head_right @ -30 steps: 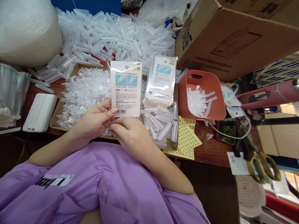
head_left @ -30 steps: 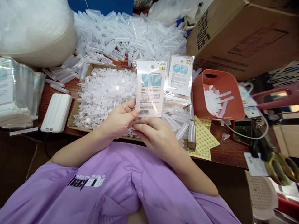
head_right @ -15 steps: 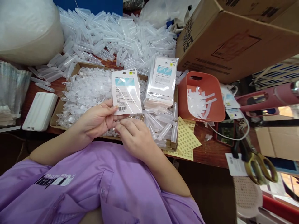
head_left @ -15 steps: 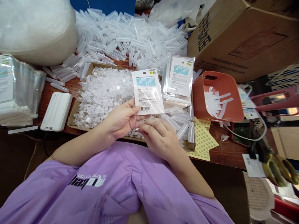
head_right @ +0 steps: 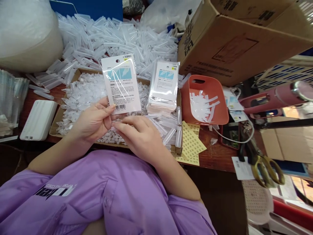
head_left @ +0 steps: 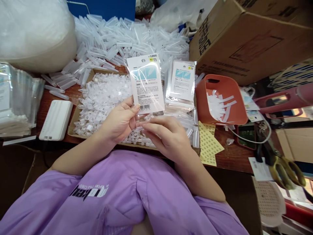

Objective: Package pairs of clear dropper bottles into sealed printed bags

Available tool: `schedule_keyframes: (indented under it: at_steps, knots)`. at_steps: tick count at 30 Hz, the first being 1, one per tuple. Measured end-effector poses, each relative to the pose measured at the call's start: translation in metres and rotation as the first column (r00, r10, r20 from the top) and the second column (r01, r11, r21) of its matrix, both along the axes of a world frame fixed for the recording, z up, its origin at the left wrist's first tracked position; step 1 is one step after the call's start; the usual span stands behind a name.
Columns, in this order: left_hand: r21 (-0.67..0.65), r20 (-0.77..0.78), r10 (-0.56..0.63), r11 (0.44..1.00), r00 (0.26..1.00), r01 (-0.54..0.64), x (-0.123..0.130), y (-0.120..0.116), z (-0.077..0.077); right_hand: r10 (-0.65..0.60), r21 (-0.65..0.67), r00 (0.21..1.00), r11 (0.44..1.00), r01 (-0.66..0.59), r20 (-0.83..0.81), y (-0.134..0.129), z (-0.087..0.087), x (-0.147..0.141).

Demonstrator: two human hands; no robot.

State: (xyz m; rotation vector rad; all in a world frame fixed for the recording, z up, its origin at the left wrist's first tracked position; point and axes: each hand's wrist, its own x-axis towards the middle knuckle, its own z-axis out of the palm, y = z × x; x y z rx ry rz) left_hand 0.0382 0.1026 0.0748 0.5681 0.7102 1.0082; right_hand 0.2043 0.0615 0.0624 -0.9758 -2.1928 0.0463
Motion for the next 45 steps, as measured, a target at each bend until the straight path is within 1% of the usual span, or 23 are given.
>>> schedule_keyframes:
  at_steps: [2,5,8,11,14,16,18,20,21,22,23,25,26,27,28,29,31,33,36,39,41,43,45]
  knots:
    - [0.029,0.024,0.016,0.999,1.0,-0.016,0.003,-0.002,0.0,-0.009,-0.007,0.998,1.0,0.01,0.055,0.005,0.002,-0.005]
    - [0.018,0.038,0.025,1.0,0.999,-0.026,0.006,-0.003,0.001,-0.013,-0.022,0.993,1.0,0.016,0.121,0.008,0.003,-0.007]
    - [0.01,0.059,0.02,1.0,0.998,-0.021,0.008,-0.003,0.003,-0.006,-0.001,0.989,1.0,0.006,0.147,0.008,0.001,-0.007]
    - [-0.008,0.077,-0.02,1.0,0.997,0.02,0.008,-0.002,0.003,0.015,0.045,0.989,0.999,-0.022,0.145,0.008,0.0,-0.005]
    - [-0.046,0.057,-0.079,0.996,0.995,0.082,0.006,0.001,0.003,0.035,0.069,0.991,0.997,-0.044,0.129,0.007,0.001,-0.004]
    - [-0.078,0.015,-0.068,0.995,0.998,0.069,0.003,0.003,0.005,0.055,0.057,0.994,0.997,-0.061,0.098,0.004,0.003,-0.001]
    - [-0.098,-0.032,-0.018,0.995,0.999,0.015,-0.001,0.005,0.007,0.08,0.023,0.996,0.996,-0.081,0.033,0.0,0.004,0.005]
    - [-0.098,-0.053,0.005,0.995,0.999,-0.01,-0.005,0.007,0.011,0.092,-0.036,0.992,0.995,-0.095,-0.088,-0.006,0.003,0.013]
    - [-0.099,-0.056,-0.002,0.995,0.998,-0.003,-0.008,0.008,0.012,0.081,-0.074,0.981,0.993,-0.095,-0.178,-0.009,0.001,0.018]
    - [-0.104,-0.056,-0.018,0.994,0.998,0.012,-0.011,0.009,0.014,0.052,-0.117,0.955,0.989,-0.089,-0.291,-0.012,-0.001,0.024]
    - [-0.113,-0.057,-0.035,0.993,0.998,0.028,-0.013,0.011,0.016,0.002,-0.163,0.904,0.983,-0.08,-0.427,-0.014,-0.004,0.029]
    - [-0.13,-0.058,-0.055,0.99,0.997,0.047,-0.019,0.013,0.019,-0.134,-0.253,0.729,0.966,-0.055,-0.671,-0.018,-0.01,0.04]
    - [-0.136,-0.062,-0.053,0.99,0.997,0.045,-0.021,0.014,0.02,-0.199,-0.289,0.633,0.956,-0.04,-0.748,-0.019,-0.013,0.044]
    - [-0.138,-0.068,-0.048,0.99,0.997,0.038,-0.023,0.015,0.022,-0.251,-0.318,0.557,0.948,-0.025,-0.792,-0.019,-0.015,0.049]
    - [-0.137,-0.078,-0.036,0.99,0.996,0.025,-0.024,0.016,0.023,-0.291,-0.34,0.51,0.94,-0.004,-0.809,-0.018,-0.017,0.053]
    - [-0.136,-0.093,-0.024,0.991,0.995,0.011,-0.026,0.018,0.023,-0.325,-0.359,0.488,0.933,0.025,-0.81,-0.017,-0.018,0.058]
    - [-0.127,-0.12,-0.003,0.992,0.993,-0.012,-0.028,0.019,0.023,-0.393,-0.396,0.466,0.913,0.097,-0.793,-0.013,-0.02,0.069]
    - [-0.116,-0.135,0.014,0.993,0.991,-0.029,-0.03,0.021,0.023,-0.477,-0.445,0.45,0.877,0.182,-0.755,-0.005,-0.021,0.085]
    - [-0.091,-0.18,0.045,0.994,0.983,-0.062,-0.034,0.021,0.022,-0.617,-0.529,0.459,0.786,0.319,-0.64,0.015,-0.02,0.123]
    - [-0.048,-0.24,0.041,0.997,0.97,-0.054,-0.038,0.016,0.023,-0.742,-0.61,0.507,0.66,0.439,-0.439,0.043,-0.015,0.171]
    - [-0.033,-0.267,0.029,0.999,0.963,-0.039,-0.04,0.011,0.023,-0.79,-0.643,0.55,0.573,0.508,-0.27,0.063,-0.008,0.199]
    - [-0.022,-0.297,0.035,0.999,0.954,-0.044,-0.043,0.007,0.022,-0.795,-0.649,0.6,0.505,0.569,-0.091,0.081,-0.001,0.217]
    - [0.012,-0.329,0.086,0.996,0.94,-0.087,-0.046,0.004,0.019,-0.757,-0.631,0.648,0.461,0.624,0.088,0.096,0.005,0.224]
